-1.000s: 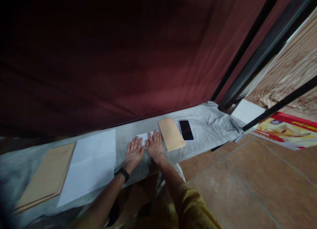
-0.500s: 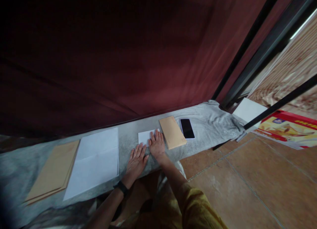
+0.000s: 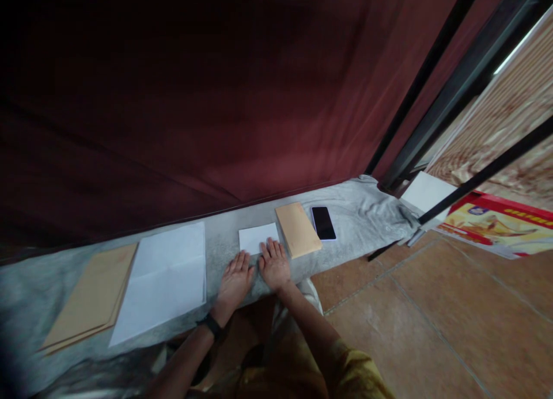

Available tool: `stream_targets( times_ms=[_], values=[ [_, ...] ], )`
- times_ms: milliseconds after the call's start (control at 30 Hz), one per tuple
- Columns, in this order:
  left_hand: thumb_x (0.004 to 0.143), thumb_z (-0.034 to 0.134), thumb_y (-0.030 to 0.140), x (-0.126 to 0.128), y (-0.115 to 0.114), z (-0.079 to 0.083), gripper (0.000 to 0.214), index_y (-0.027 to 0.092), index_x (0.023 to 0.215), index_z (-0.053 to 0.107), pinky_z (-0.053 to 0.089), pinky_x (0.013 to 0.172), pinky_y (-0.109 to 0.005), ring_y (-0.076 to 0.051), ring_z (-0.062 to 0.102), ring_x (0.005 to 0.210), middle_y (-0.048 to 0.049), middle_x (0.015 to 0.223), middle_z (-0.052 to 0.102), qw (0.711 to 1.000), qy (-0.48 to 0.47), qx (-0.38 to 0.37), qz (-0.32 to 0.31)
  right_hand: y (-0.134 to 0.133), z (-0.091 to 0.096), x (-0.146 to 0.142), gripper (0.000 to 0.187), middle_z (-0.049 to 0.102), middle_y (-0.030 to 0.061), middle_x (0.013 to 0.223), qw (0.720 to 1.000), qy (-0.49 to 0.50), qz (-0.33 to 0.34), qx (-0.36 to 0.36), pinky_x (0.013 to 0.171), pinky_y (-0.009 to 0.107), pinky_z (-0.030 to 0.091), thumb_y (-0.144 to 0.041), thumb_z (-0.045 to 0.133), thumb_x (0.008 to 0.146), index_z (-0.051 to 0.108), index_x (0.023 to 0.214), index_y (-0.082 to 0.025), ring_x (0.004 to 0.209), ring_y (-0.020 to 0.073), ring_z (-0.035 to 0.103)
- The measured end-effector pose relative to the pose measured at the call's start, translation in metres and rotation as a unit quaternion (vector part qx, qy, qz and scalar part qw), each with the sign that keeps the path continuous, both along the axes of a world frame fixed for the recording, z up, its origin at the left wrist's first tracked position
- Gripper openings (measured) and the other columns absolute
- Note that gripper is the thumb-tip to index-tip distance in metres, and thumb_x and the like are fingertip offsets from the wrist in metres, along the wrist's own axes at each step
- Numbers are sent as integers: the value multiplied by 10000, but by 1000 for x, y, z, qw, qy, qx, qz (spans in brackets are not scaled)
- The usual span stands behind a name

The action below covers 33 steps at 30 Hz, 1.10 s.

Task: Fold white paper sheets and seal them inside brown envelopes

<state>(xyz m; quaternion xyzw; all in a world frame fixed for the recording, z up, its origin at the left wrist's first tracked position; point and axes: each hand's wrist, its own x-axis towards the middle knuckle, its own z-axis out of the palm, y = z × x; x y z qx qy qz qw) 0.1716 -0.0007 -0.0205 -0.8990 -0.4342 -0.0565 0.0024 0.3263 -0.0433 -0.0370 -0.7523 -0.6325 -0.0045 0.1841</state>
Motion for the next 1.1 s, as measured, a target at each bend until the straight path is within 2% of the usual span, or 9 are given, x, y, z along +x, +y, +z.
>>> stream_targets(
  times_ms=[67,167,400,533,733,933,1100],
  values=[
    [972,377,175,1,8,4,485,93,1422,536,437,1103,-456,-289,510,1372,-195,1477,536,999,30,-4,-17,0,0,0,510,379,120,1598,1000,0,-1,2,1200,456,274,-351,478,1009,482,1492,-188,1465,279,375],
    [930,370,68,4,21,11,492,80,1382,568,426,1118,-451,-283,532,1350,-209,1438,569,996,64,7,-56,1,1,0,511,389,124,1592,1000,2,-5,3,1199,462,273,-345,481,1006,482,1492,-187,1458,280,385],
    [884,334,-17,17,38,14,550,72,1377,561,424,1130,-476,-286,499,1383,-235,1445,549,991,95,-3,-93,2,2,0,503,390,109,1595,1000,7,-3,-7,1205,443,259,-341,467,1010,482,1494,-207,1463,264,379],
    [877,320,-29,24,40,11,574,93,1391,546,458,1095,-495,-291,515,1368,-238,1453,539,991,101,-2,-93,1,3,0,500,391,110,1594,1000,8,-5,-17,1208,447,253,-342,450,1016,479,1496,-204,1466,261,374],
    [876,326,-39,25,41,15,569,98,1379,554,486,1061,-464,-286,539,1342,-225,1444,549,991,98,-2,-88,0,7,0,497,393,104,1595,1000,14,-5,-15,1212,437,246,-342,444,1017,481,1495,-209,1464,258,376],
    [889,368,-25,20,40,25,523,107,1349,580,480,1057,-451,-280,567,1306,-226,1389,592,994,68,-8,-91,3,12,5,519,426,104,1576,999,32,0,-15,1219,427,244,-282,482,988,473,1496,-175,1456,240,385],
    [891,377,3,-2,32,41,531,137,1360,588,442,1098,-431,-264,554,1325,-180,1403,605,994,29,12,-103,5,24,19,488,547,101,1484,998,36,41,-14,1205,403,281,-134,409,981,527,1453,-167,1377,216,488]
  ],
)
